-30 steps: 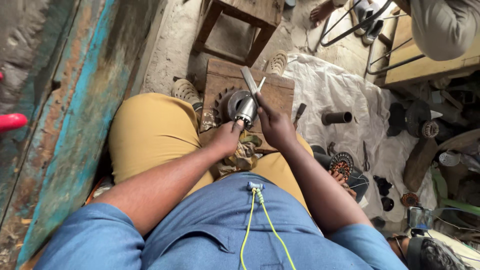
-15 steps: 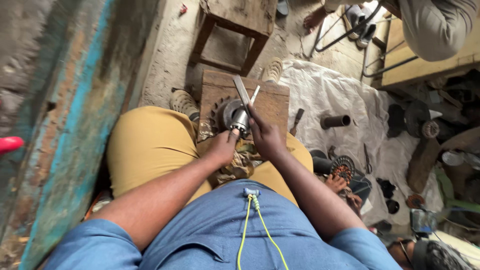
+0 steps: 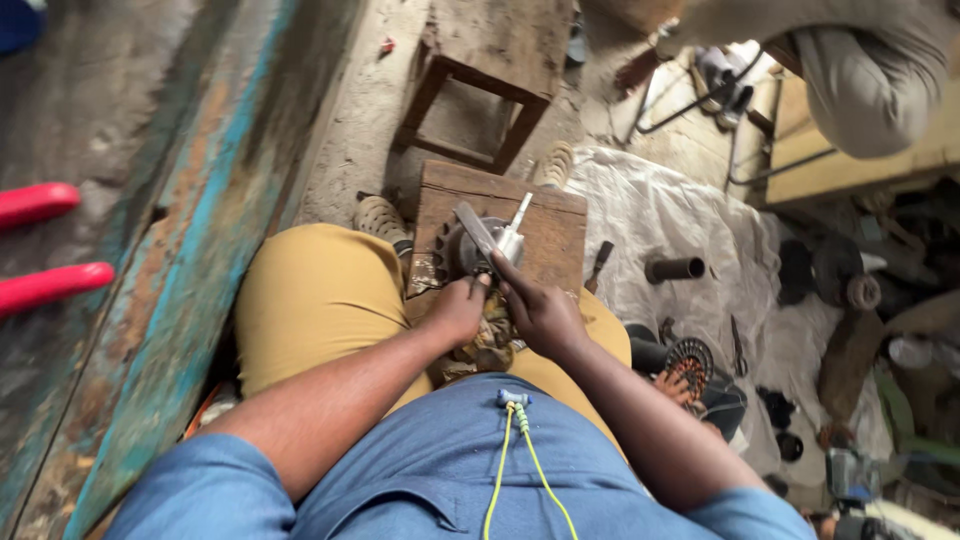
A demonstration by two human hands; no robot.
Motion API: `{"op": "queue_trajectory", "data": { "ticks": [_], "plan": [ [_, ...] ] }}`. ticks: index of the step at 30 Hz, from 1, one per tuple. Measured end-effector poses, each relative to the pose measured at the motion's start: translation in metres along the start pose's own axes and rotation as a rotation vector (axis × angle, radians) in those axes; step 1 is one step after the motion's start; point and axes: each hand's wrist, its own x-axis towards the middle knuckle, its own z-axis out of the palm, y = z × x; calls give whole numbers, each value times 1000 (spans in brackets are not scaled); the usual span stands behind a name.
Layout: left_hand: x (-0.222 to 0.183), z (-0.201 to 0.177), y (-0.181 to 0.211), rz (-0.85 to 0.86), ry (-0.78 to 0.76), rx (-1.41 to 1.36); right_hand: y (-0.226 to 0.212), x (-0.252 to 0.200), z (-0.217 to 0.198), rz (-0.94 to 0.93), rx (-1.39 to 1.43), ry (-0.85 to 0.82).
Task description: The person sits on the floor and cleans a cylindrical motor part using a rag and a metal file. They repeatedly wipe the surface and scrape it with the file, then wipe again, while other people sit nearby.
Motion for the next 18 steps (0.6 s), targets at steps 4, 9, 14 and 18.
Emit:
{"op": "queue_trajectory", "data": {
  "ticks": [4,9,14,18],
  "plan": [
    [-4,8,-8,-27,0,-16,-5,13,-1,96,14,-27],
    [1,3,0,-49,8,17,3,27,-2,44,-37,-29],
    [-3,4,1,-52,-4,-21,-4,-22,1,5,14,5],
    [-3,4,3,-127,-32,18,-9,8,1,14,-80,23]
  ]
}}
